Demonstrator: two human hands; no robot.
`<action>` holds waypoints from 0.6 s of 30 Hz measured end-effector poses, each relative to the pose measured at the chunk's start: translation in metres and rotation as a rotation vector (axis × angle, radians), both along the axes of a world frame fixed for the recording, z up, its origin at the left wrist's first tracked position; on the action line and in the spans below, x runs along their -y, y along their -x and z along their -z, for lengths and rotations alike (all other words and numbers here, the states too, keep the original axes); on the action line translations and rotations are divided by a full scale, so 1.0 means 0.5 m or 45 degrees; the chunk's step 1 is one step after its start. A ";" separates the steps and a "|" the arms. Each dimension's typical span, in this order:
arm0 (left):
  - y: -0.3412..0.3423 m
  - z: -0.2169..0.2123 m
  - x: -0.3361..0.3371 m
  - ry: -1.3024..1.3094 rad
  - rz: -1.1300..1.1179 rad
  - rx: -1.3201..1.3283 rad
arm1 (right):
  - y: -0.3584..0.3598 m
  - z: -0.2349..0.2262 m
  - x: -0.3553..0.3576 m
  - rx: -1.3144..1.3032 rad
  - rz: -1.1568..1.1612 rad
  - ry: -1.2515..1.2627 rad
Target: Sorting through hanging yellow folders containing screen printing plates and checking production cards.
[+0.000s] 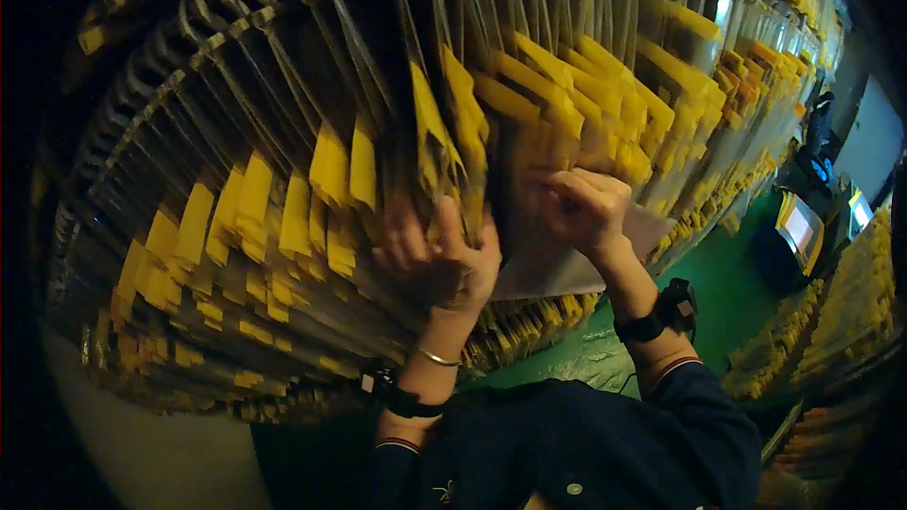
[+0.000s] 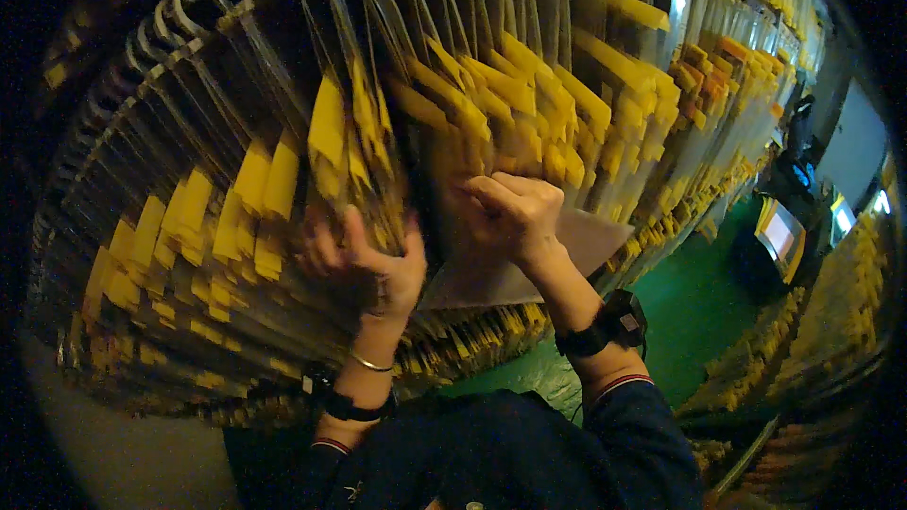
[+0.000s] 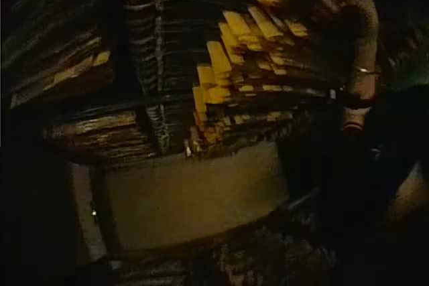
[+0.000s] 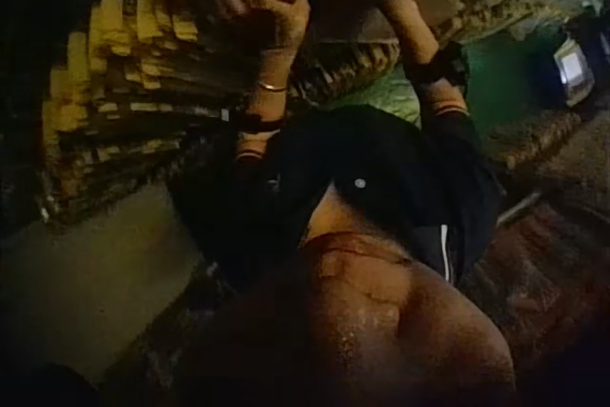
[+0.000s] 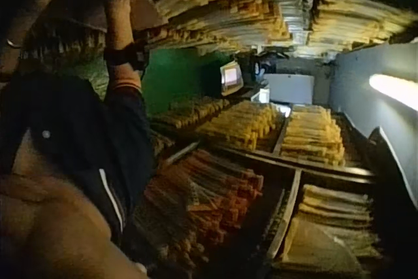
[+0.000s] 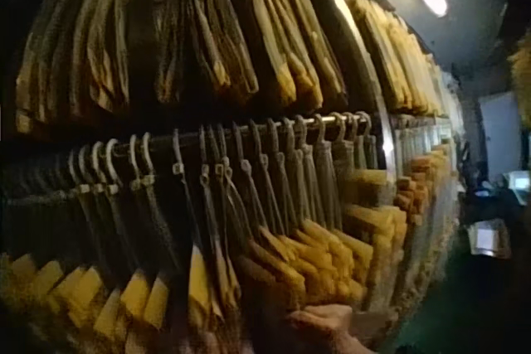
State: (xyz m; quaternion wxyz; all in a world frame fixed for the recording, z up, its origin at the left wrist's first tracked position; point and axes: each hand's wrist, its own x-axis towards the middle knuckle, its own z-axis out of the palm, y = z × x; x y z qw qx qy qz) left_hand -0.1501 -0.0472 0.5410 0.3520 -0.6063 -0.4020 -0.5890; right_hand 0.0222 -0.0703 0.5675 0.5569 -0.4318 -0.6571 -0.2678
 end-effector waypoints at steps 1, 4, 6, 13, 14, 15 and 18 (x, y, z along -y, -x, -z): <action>0.011 -0.002 -0.009 -0.038 0.011 0.007 | -0.005 0.000 -0.001 -0.014 -0.006 -0.018; 0.040 -0.011 0.000 0.002 0.008 0.023 | -0.005 -0.003 -0.001 -0.039 -0.053 -0.025; 0.041 -0.013 -0.004 0.018 0.020 0.045 | -0.011 -0.002 -0.005 -0.044 -0.052 -0.007; 0.049 -0.012 -0.005 0.007 0.060 0.046 | -0.008 -0.008 -0.001 -0.036 -0.089 0.029; 0.049 -0.010 -0.003 0.036 0.054 0.052 | -0.004 -0.010 0.001 -0.056 -0.110 0.037; 0.050 -0.009 -0.002 0.066 0.049 0.058 | 0.001 -0.014 0.003 -0.075 -0.131 0.045; 0.050 -0.009 -0.009 0.010 0.100 0.050 | -0.010 0.001 -0.001 -0.142 -0.150 0.126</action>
